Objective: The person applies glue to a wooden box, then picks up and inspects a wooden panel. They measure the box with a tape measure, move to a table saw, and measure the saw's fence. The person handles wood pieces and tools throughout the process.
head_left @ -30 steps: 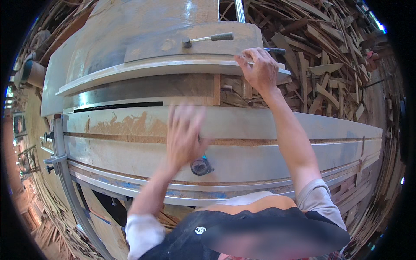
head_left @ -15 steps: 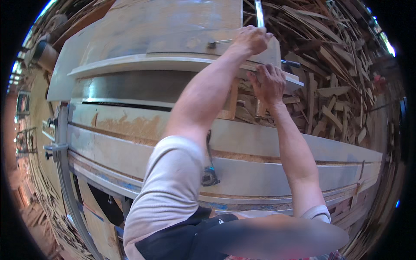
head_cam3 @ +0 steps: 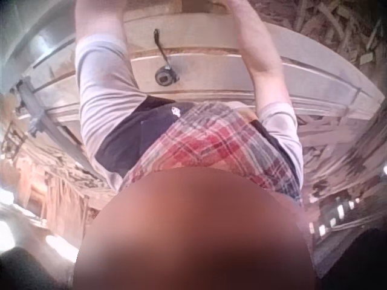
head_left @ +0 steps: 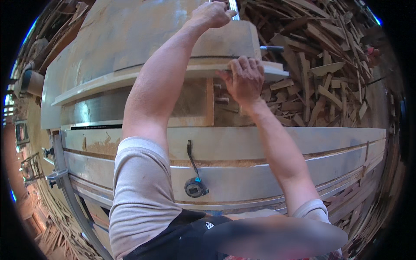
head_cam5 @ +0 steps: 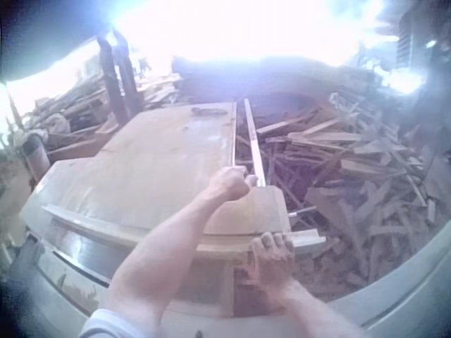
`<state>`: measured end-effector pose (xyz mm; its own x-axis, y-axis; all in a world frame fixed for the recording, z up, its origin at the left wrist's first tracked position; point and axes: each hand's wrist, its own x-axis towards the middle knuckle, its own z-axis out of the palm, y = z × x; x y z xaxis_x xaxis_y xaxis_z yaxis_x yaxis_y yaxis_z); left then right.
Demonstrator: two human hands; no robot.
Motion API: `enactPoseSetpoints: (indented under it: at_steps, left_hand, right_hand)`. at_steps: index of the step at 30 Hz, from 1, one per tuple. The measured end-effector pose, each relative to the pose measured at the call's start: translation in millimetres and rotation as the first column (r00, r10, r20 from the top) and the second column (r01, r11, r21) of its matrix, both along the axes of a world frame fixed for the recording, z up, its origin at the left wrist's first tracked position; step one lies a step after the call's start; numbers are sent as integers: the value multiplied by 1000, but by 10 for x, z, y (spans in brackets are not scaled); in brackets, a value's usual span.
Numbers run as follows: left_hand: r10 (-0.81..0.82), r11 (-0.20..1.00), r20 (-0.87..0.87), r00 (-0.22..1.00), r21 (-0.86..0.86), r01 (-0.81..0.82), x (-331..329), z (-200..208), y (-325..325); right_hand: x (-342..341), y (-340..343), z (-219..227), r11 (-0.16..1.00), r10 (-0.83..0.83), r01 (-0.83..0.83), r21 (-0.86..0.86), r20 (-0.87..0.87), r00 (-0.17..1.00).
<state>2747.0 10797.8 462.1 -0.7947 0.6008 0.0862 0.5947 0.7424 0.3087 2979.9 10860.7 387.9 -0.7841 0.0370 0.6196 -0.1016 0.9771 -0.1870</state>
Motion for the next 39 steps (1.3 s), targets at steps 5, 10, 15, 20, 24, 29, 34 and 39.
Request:
enactPoseSetpoints:
  at_steps: [5,10,15,20,24,29,34,39]
  left_hand:
    - [-56,972,62,997,231,41,133,-22,-231]
    - [0,999,12,1000,34,0,99,-38,-252]
    - [-82,996,-26,996,-41,81,363,24,-174]
    - [-193,959,-38,980,206,197,882,82,-470]
    - [-54,975,7,999,215,51,949,60,-385]
    - [-308,942,-440,843,-266,205,928,-150,-473]
    - [-100,982,-147,984,142,121,1465,65,-647]
    - [71,806,-231,970,587,81,3662,-59,-1787]
  right_hand:
    - [-35,16,-85,1000,-14,14,0,-13,1000]
    - [-48,8,-29,999,5,-3,42,-61,998]
    - [-29,15,14,999,-12,13,-32,43,999]
    - [-33,-3,41,999,-53,53,-7,-32,998]
    - [-27,6,30,999,-42,41,-14,-78,996]
    - [-61,90,-103,998,-61,61,-8,32,998]
    - [-95,142,-165,993,24,-26,114,19,1000]
    - [-254,168,85,969,-109,46,242,254,961]
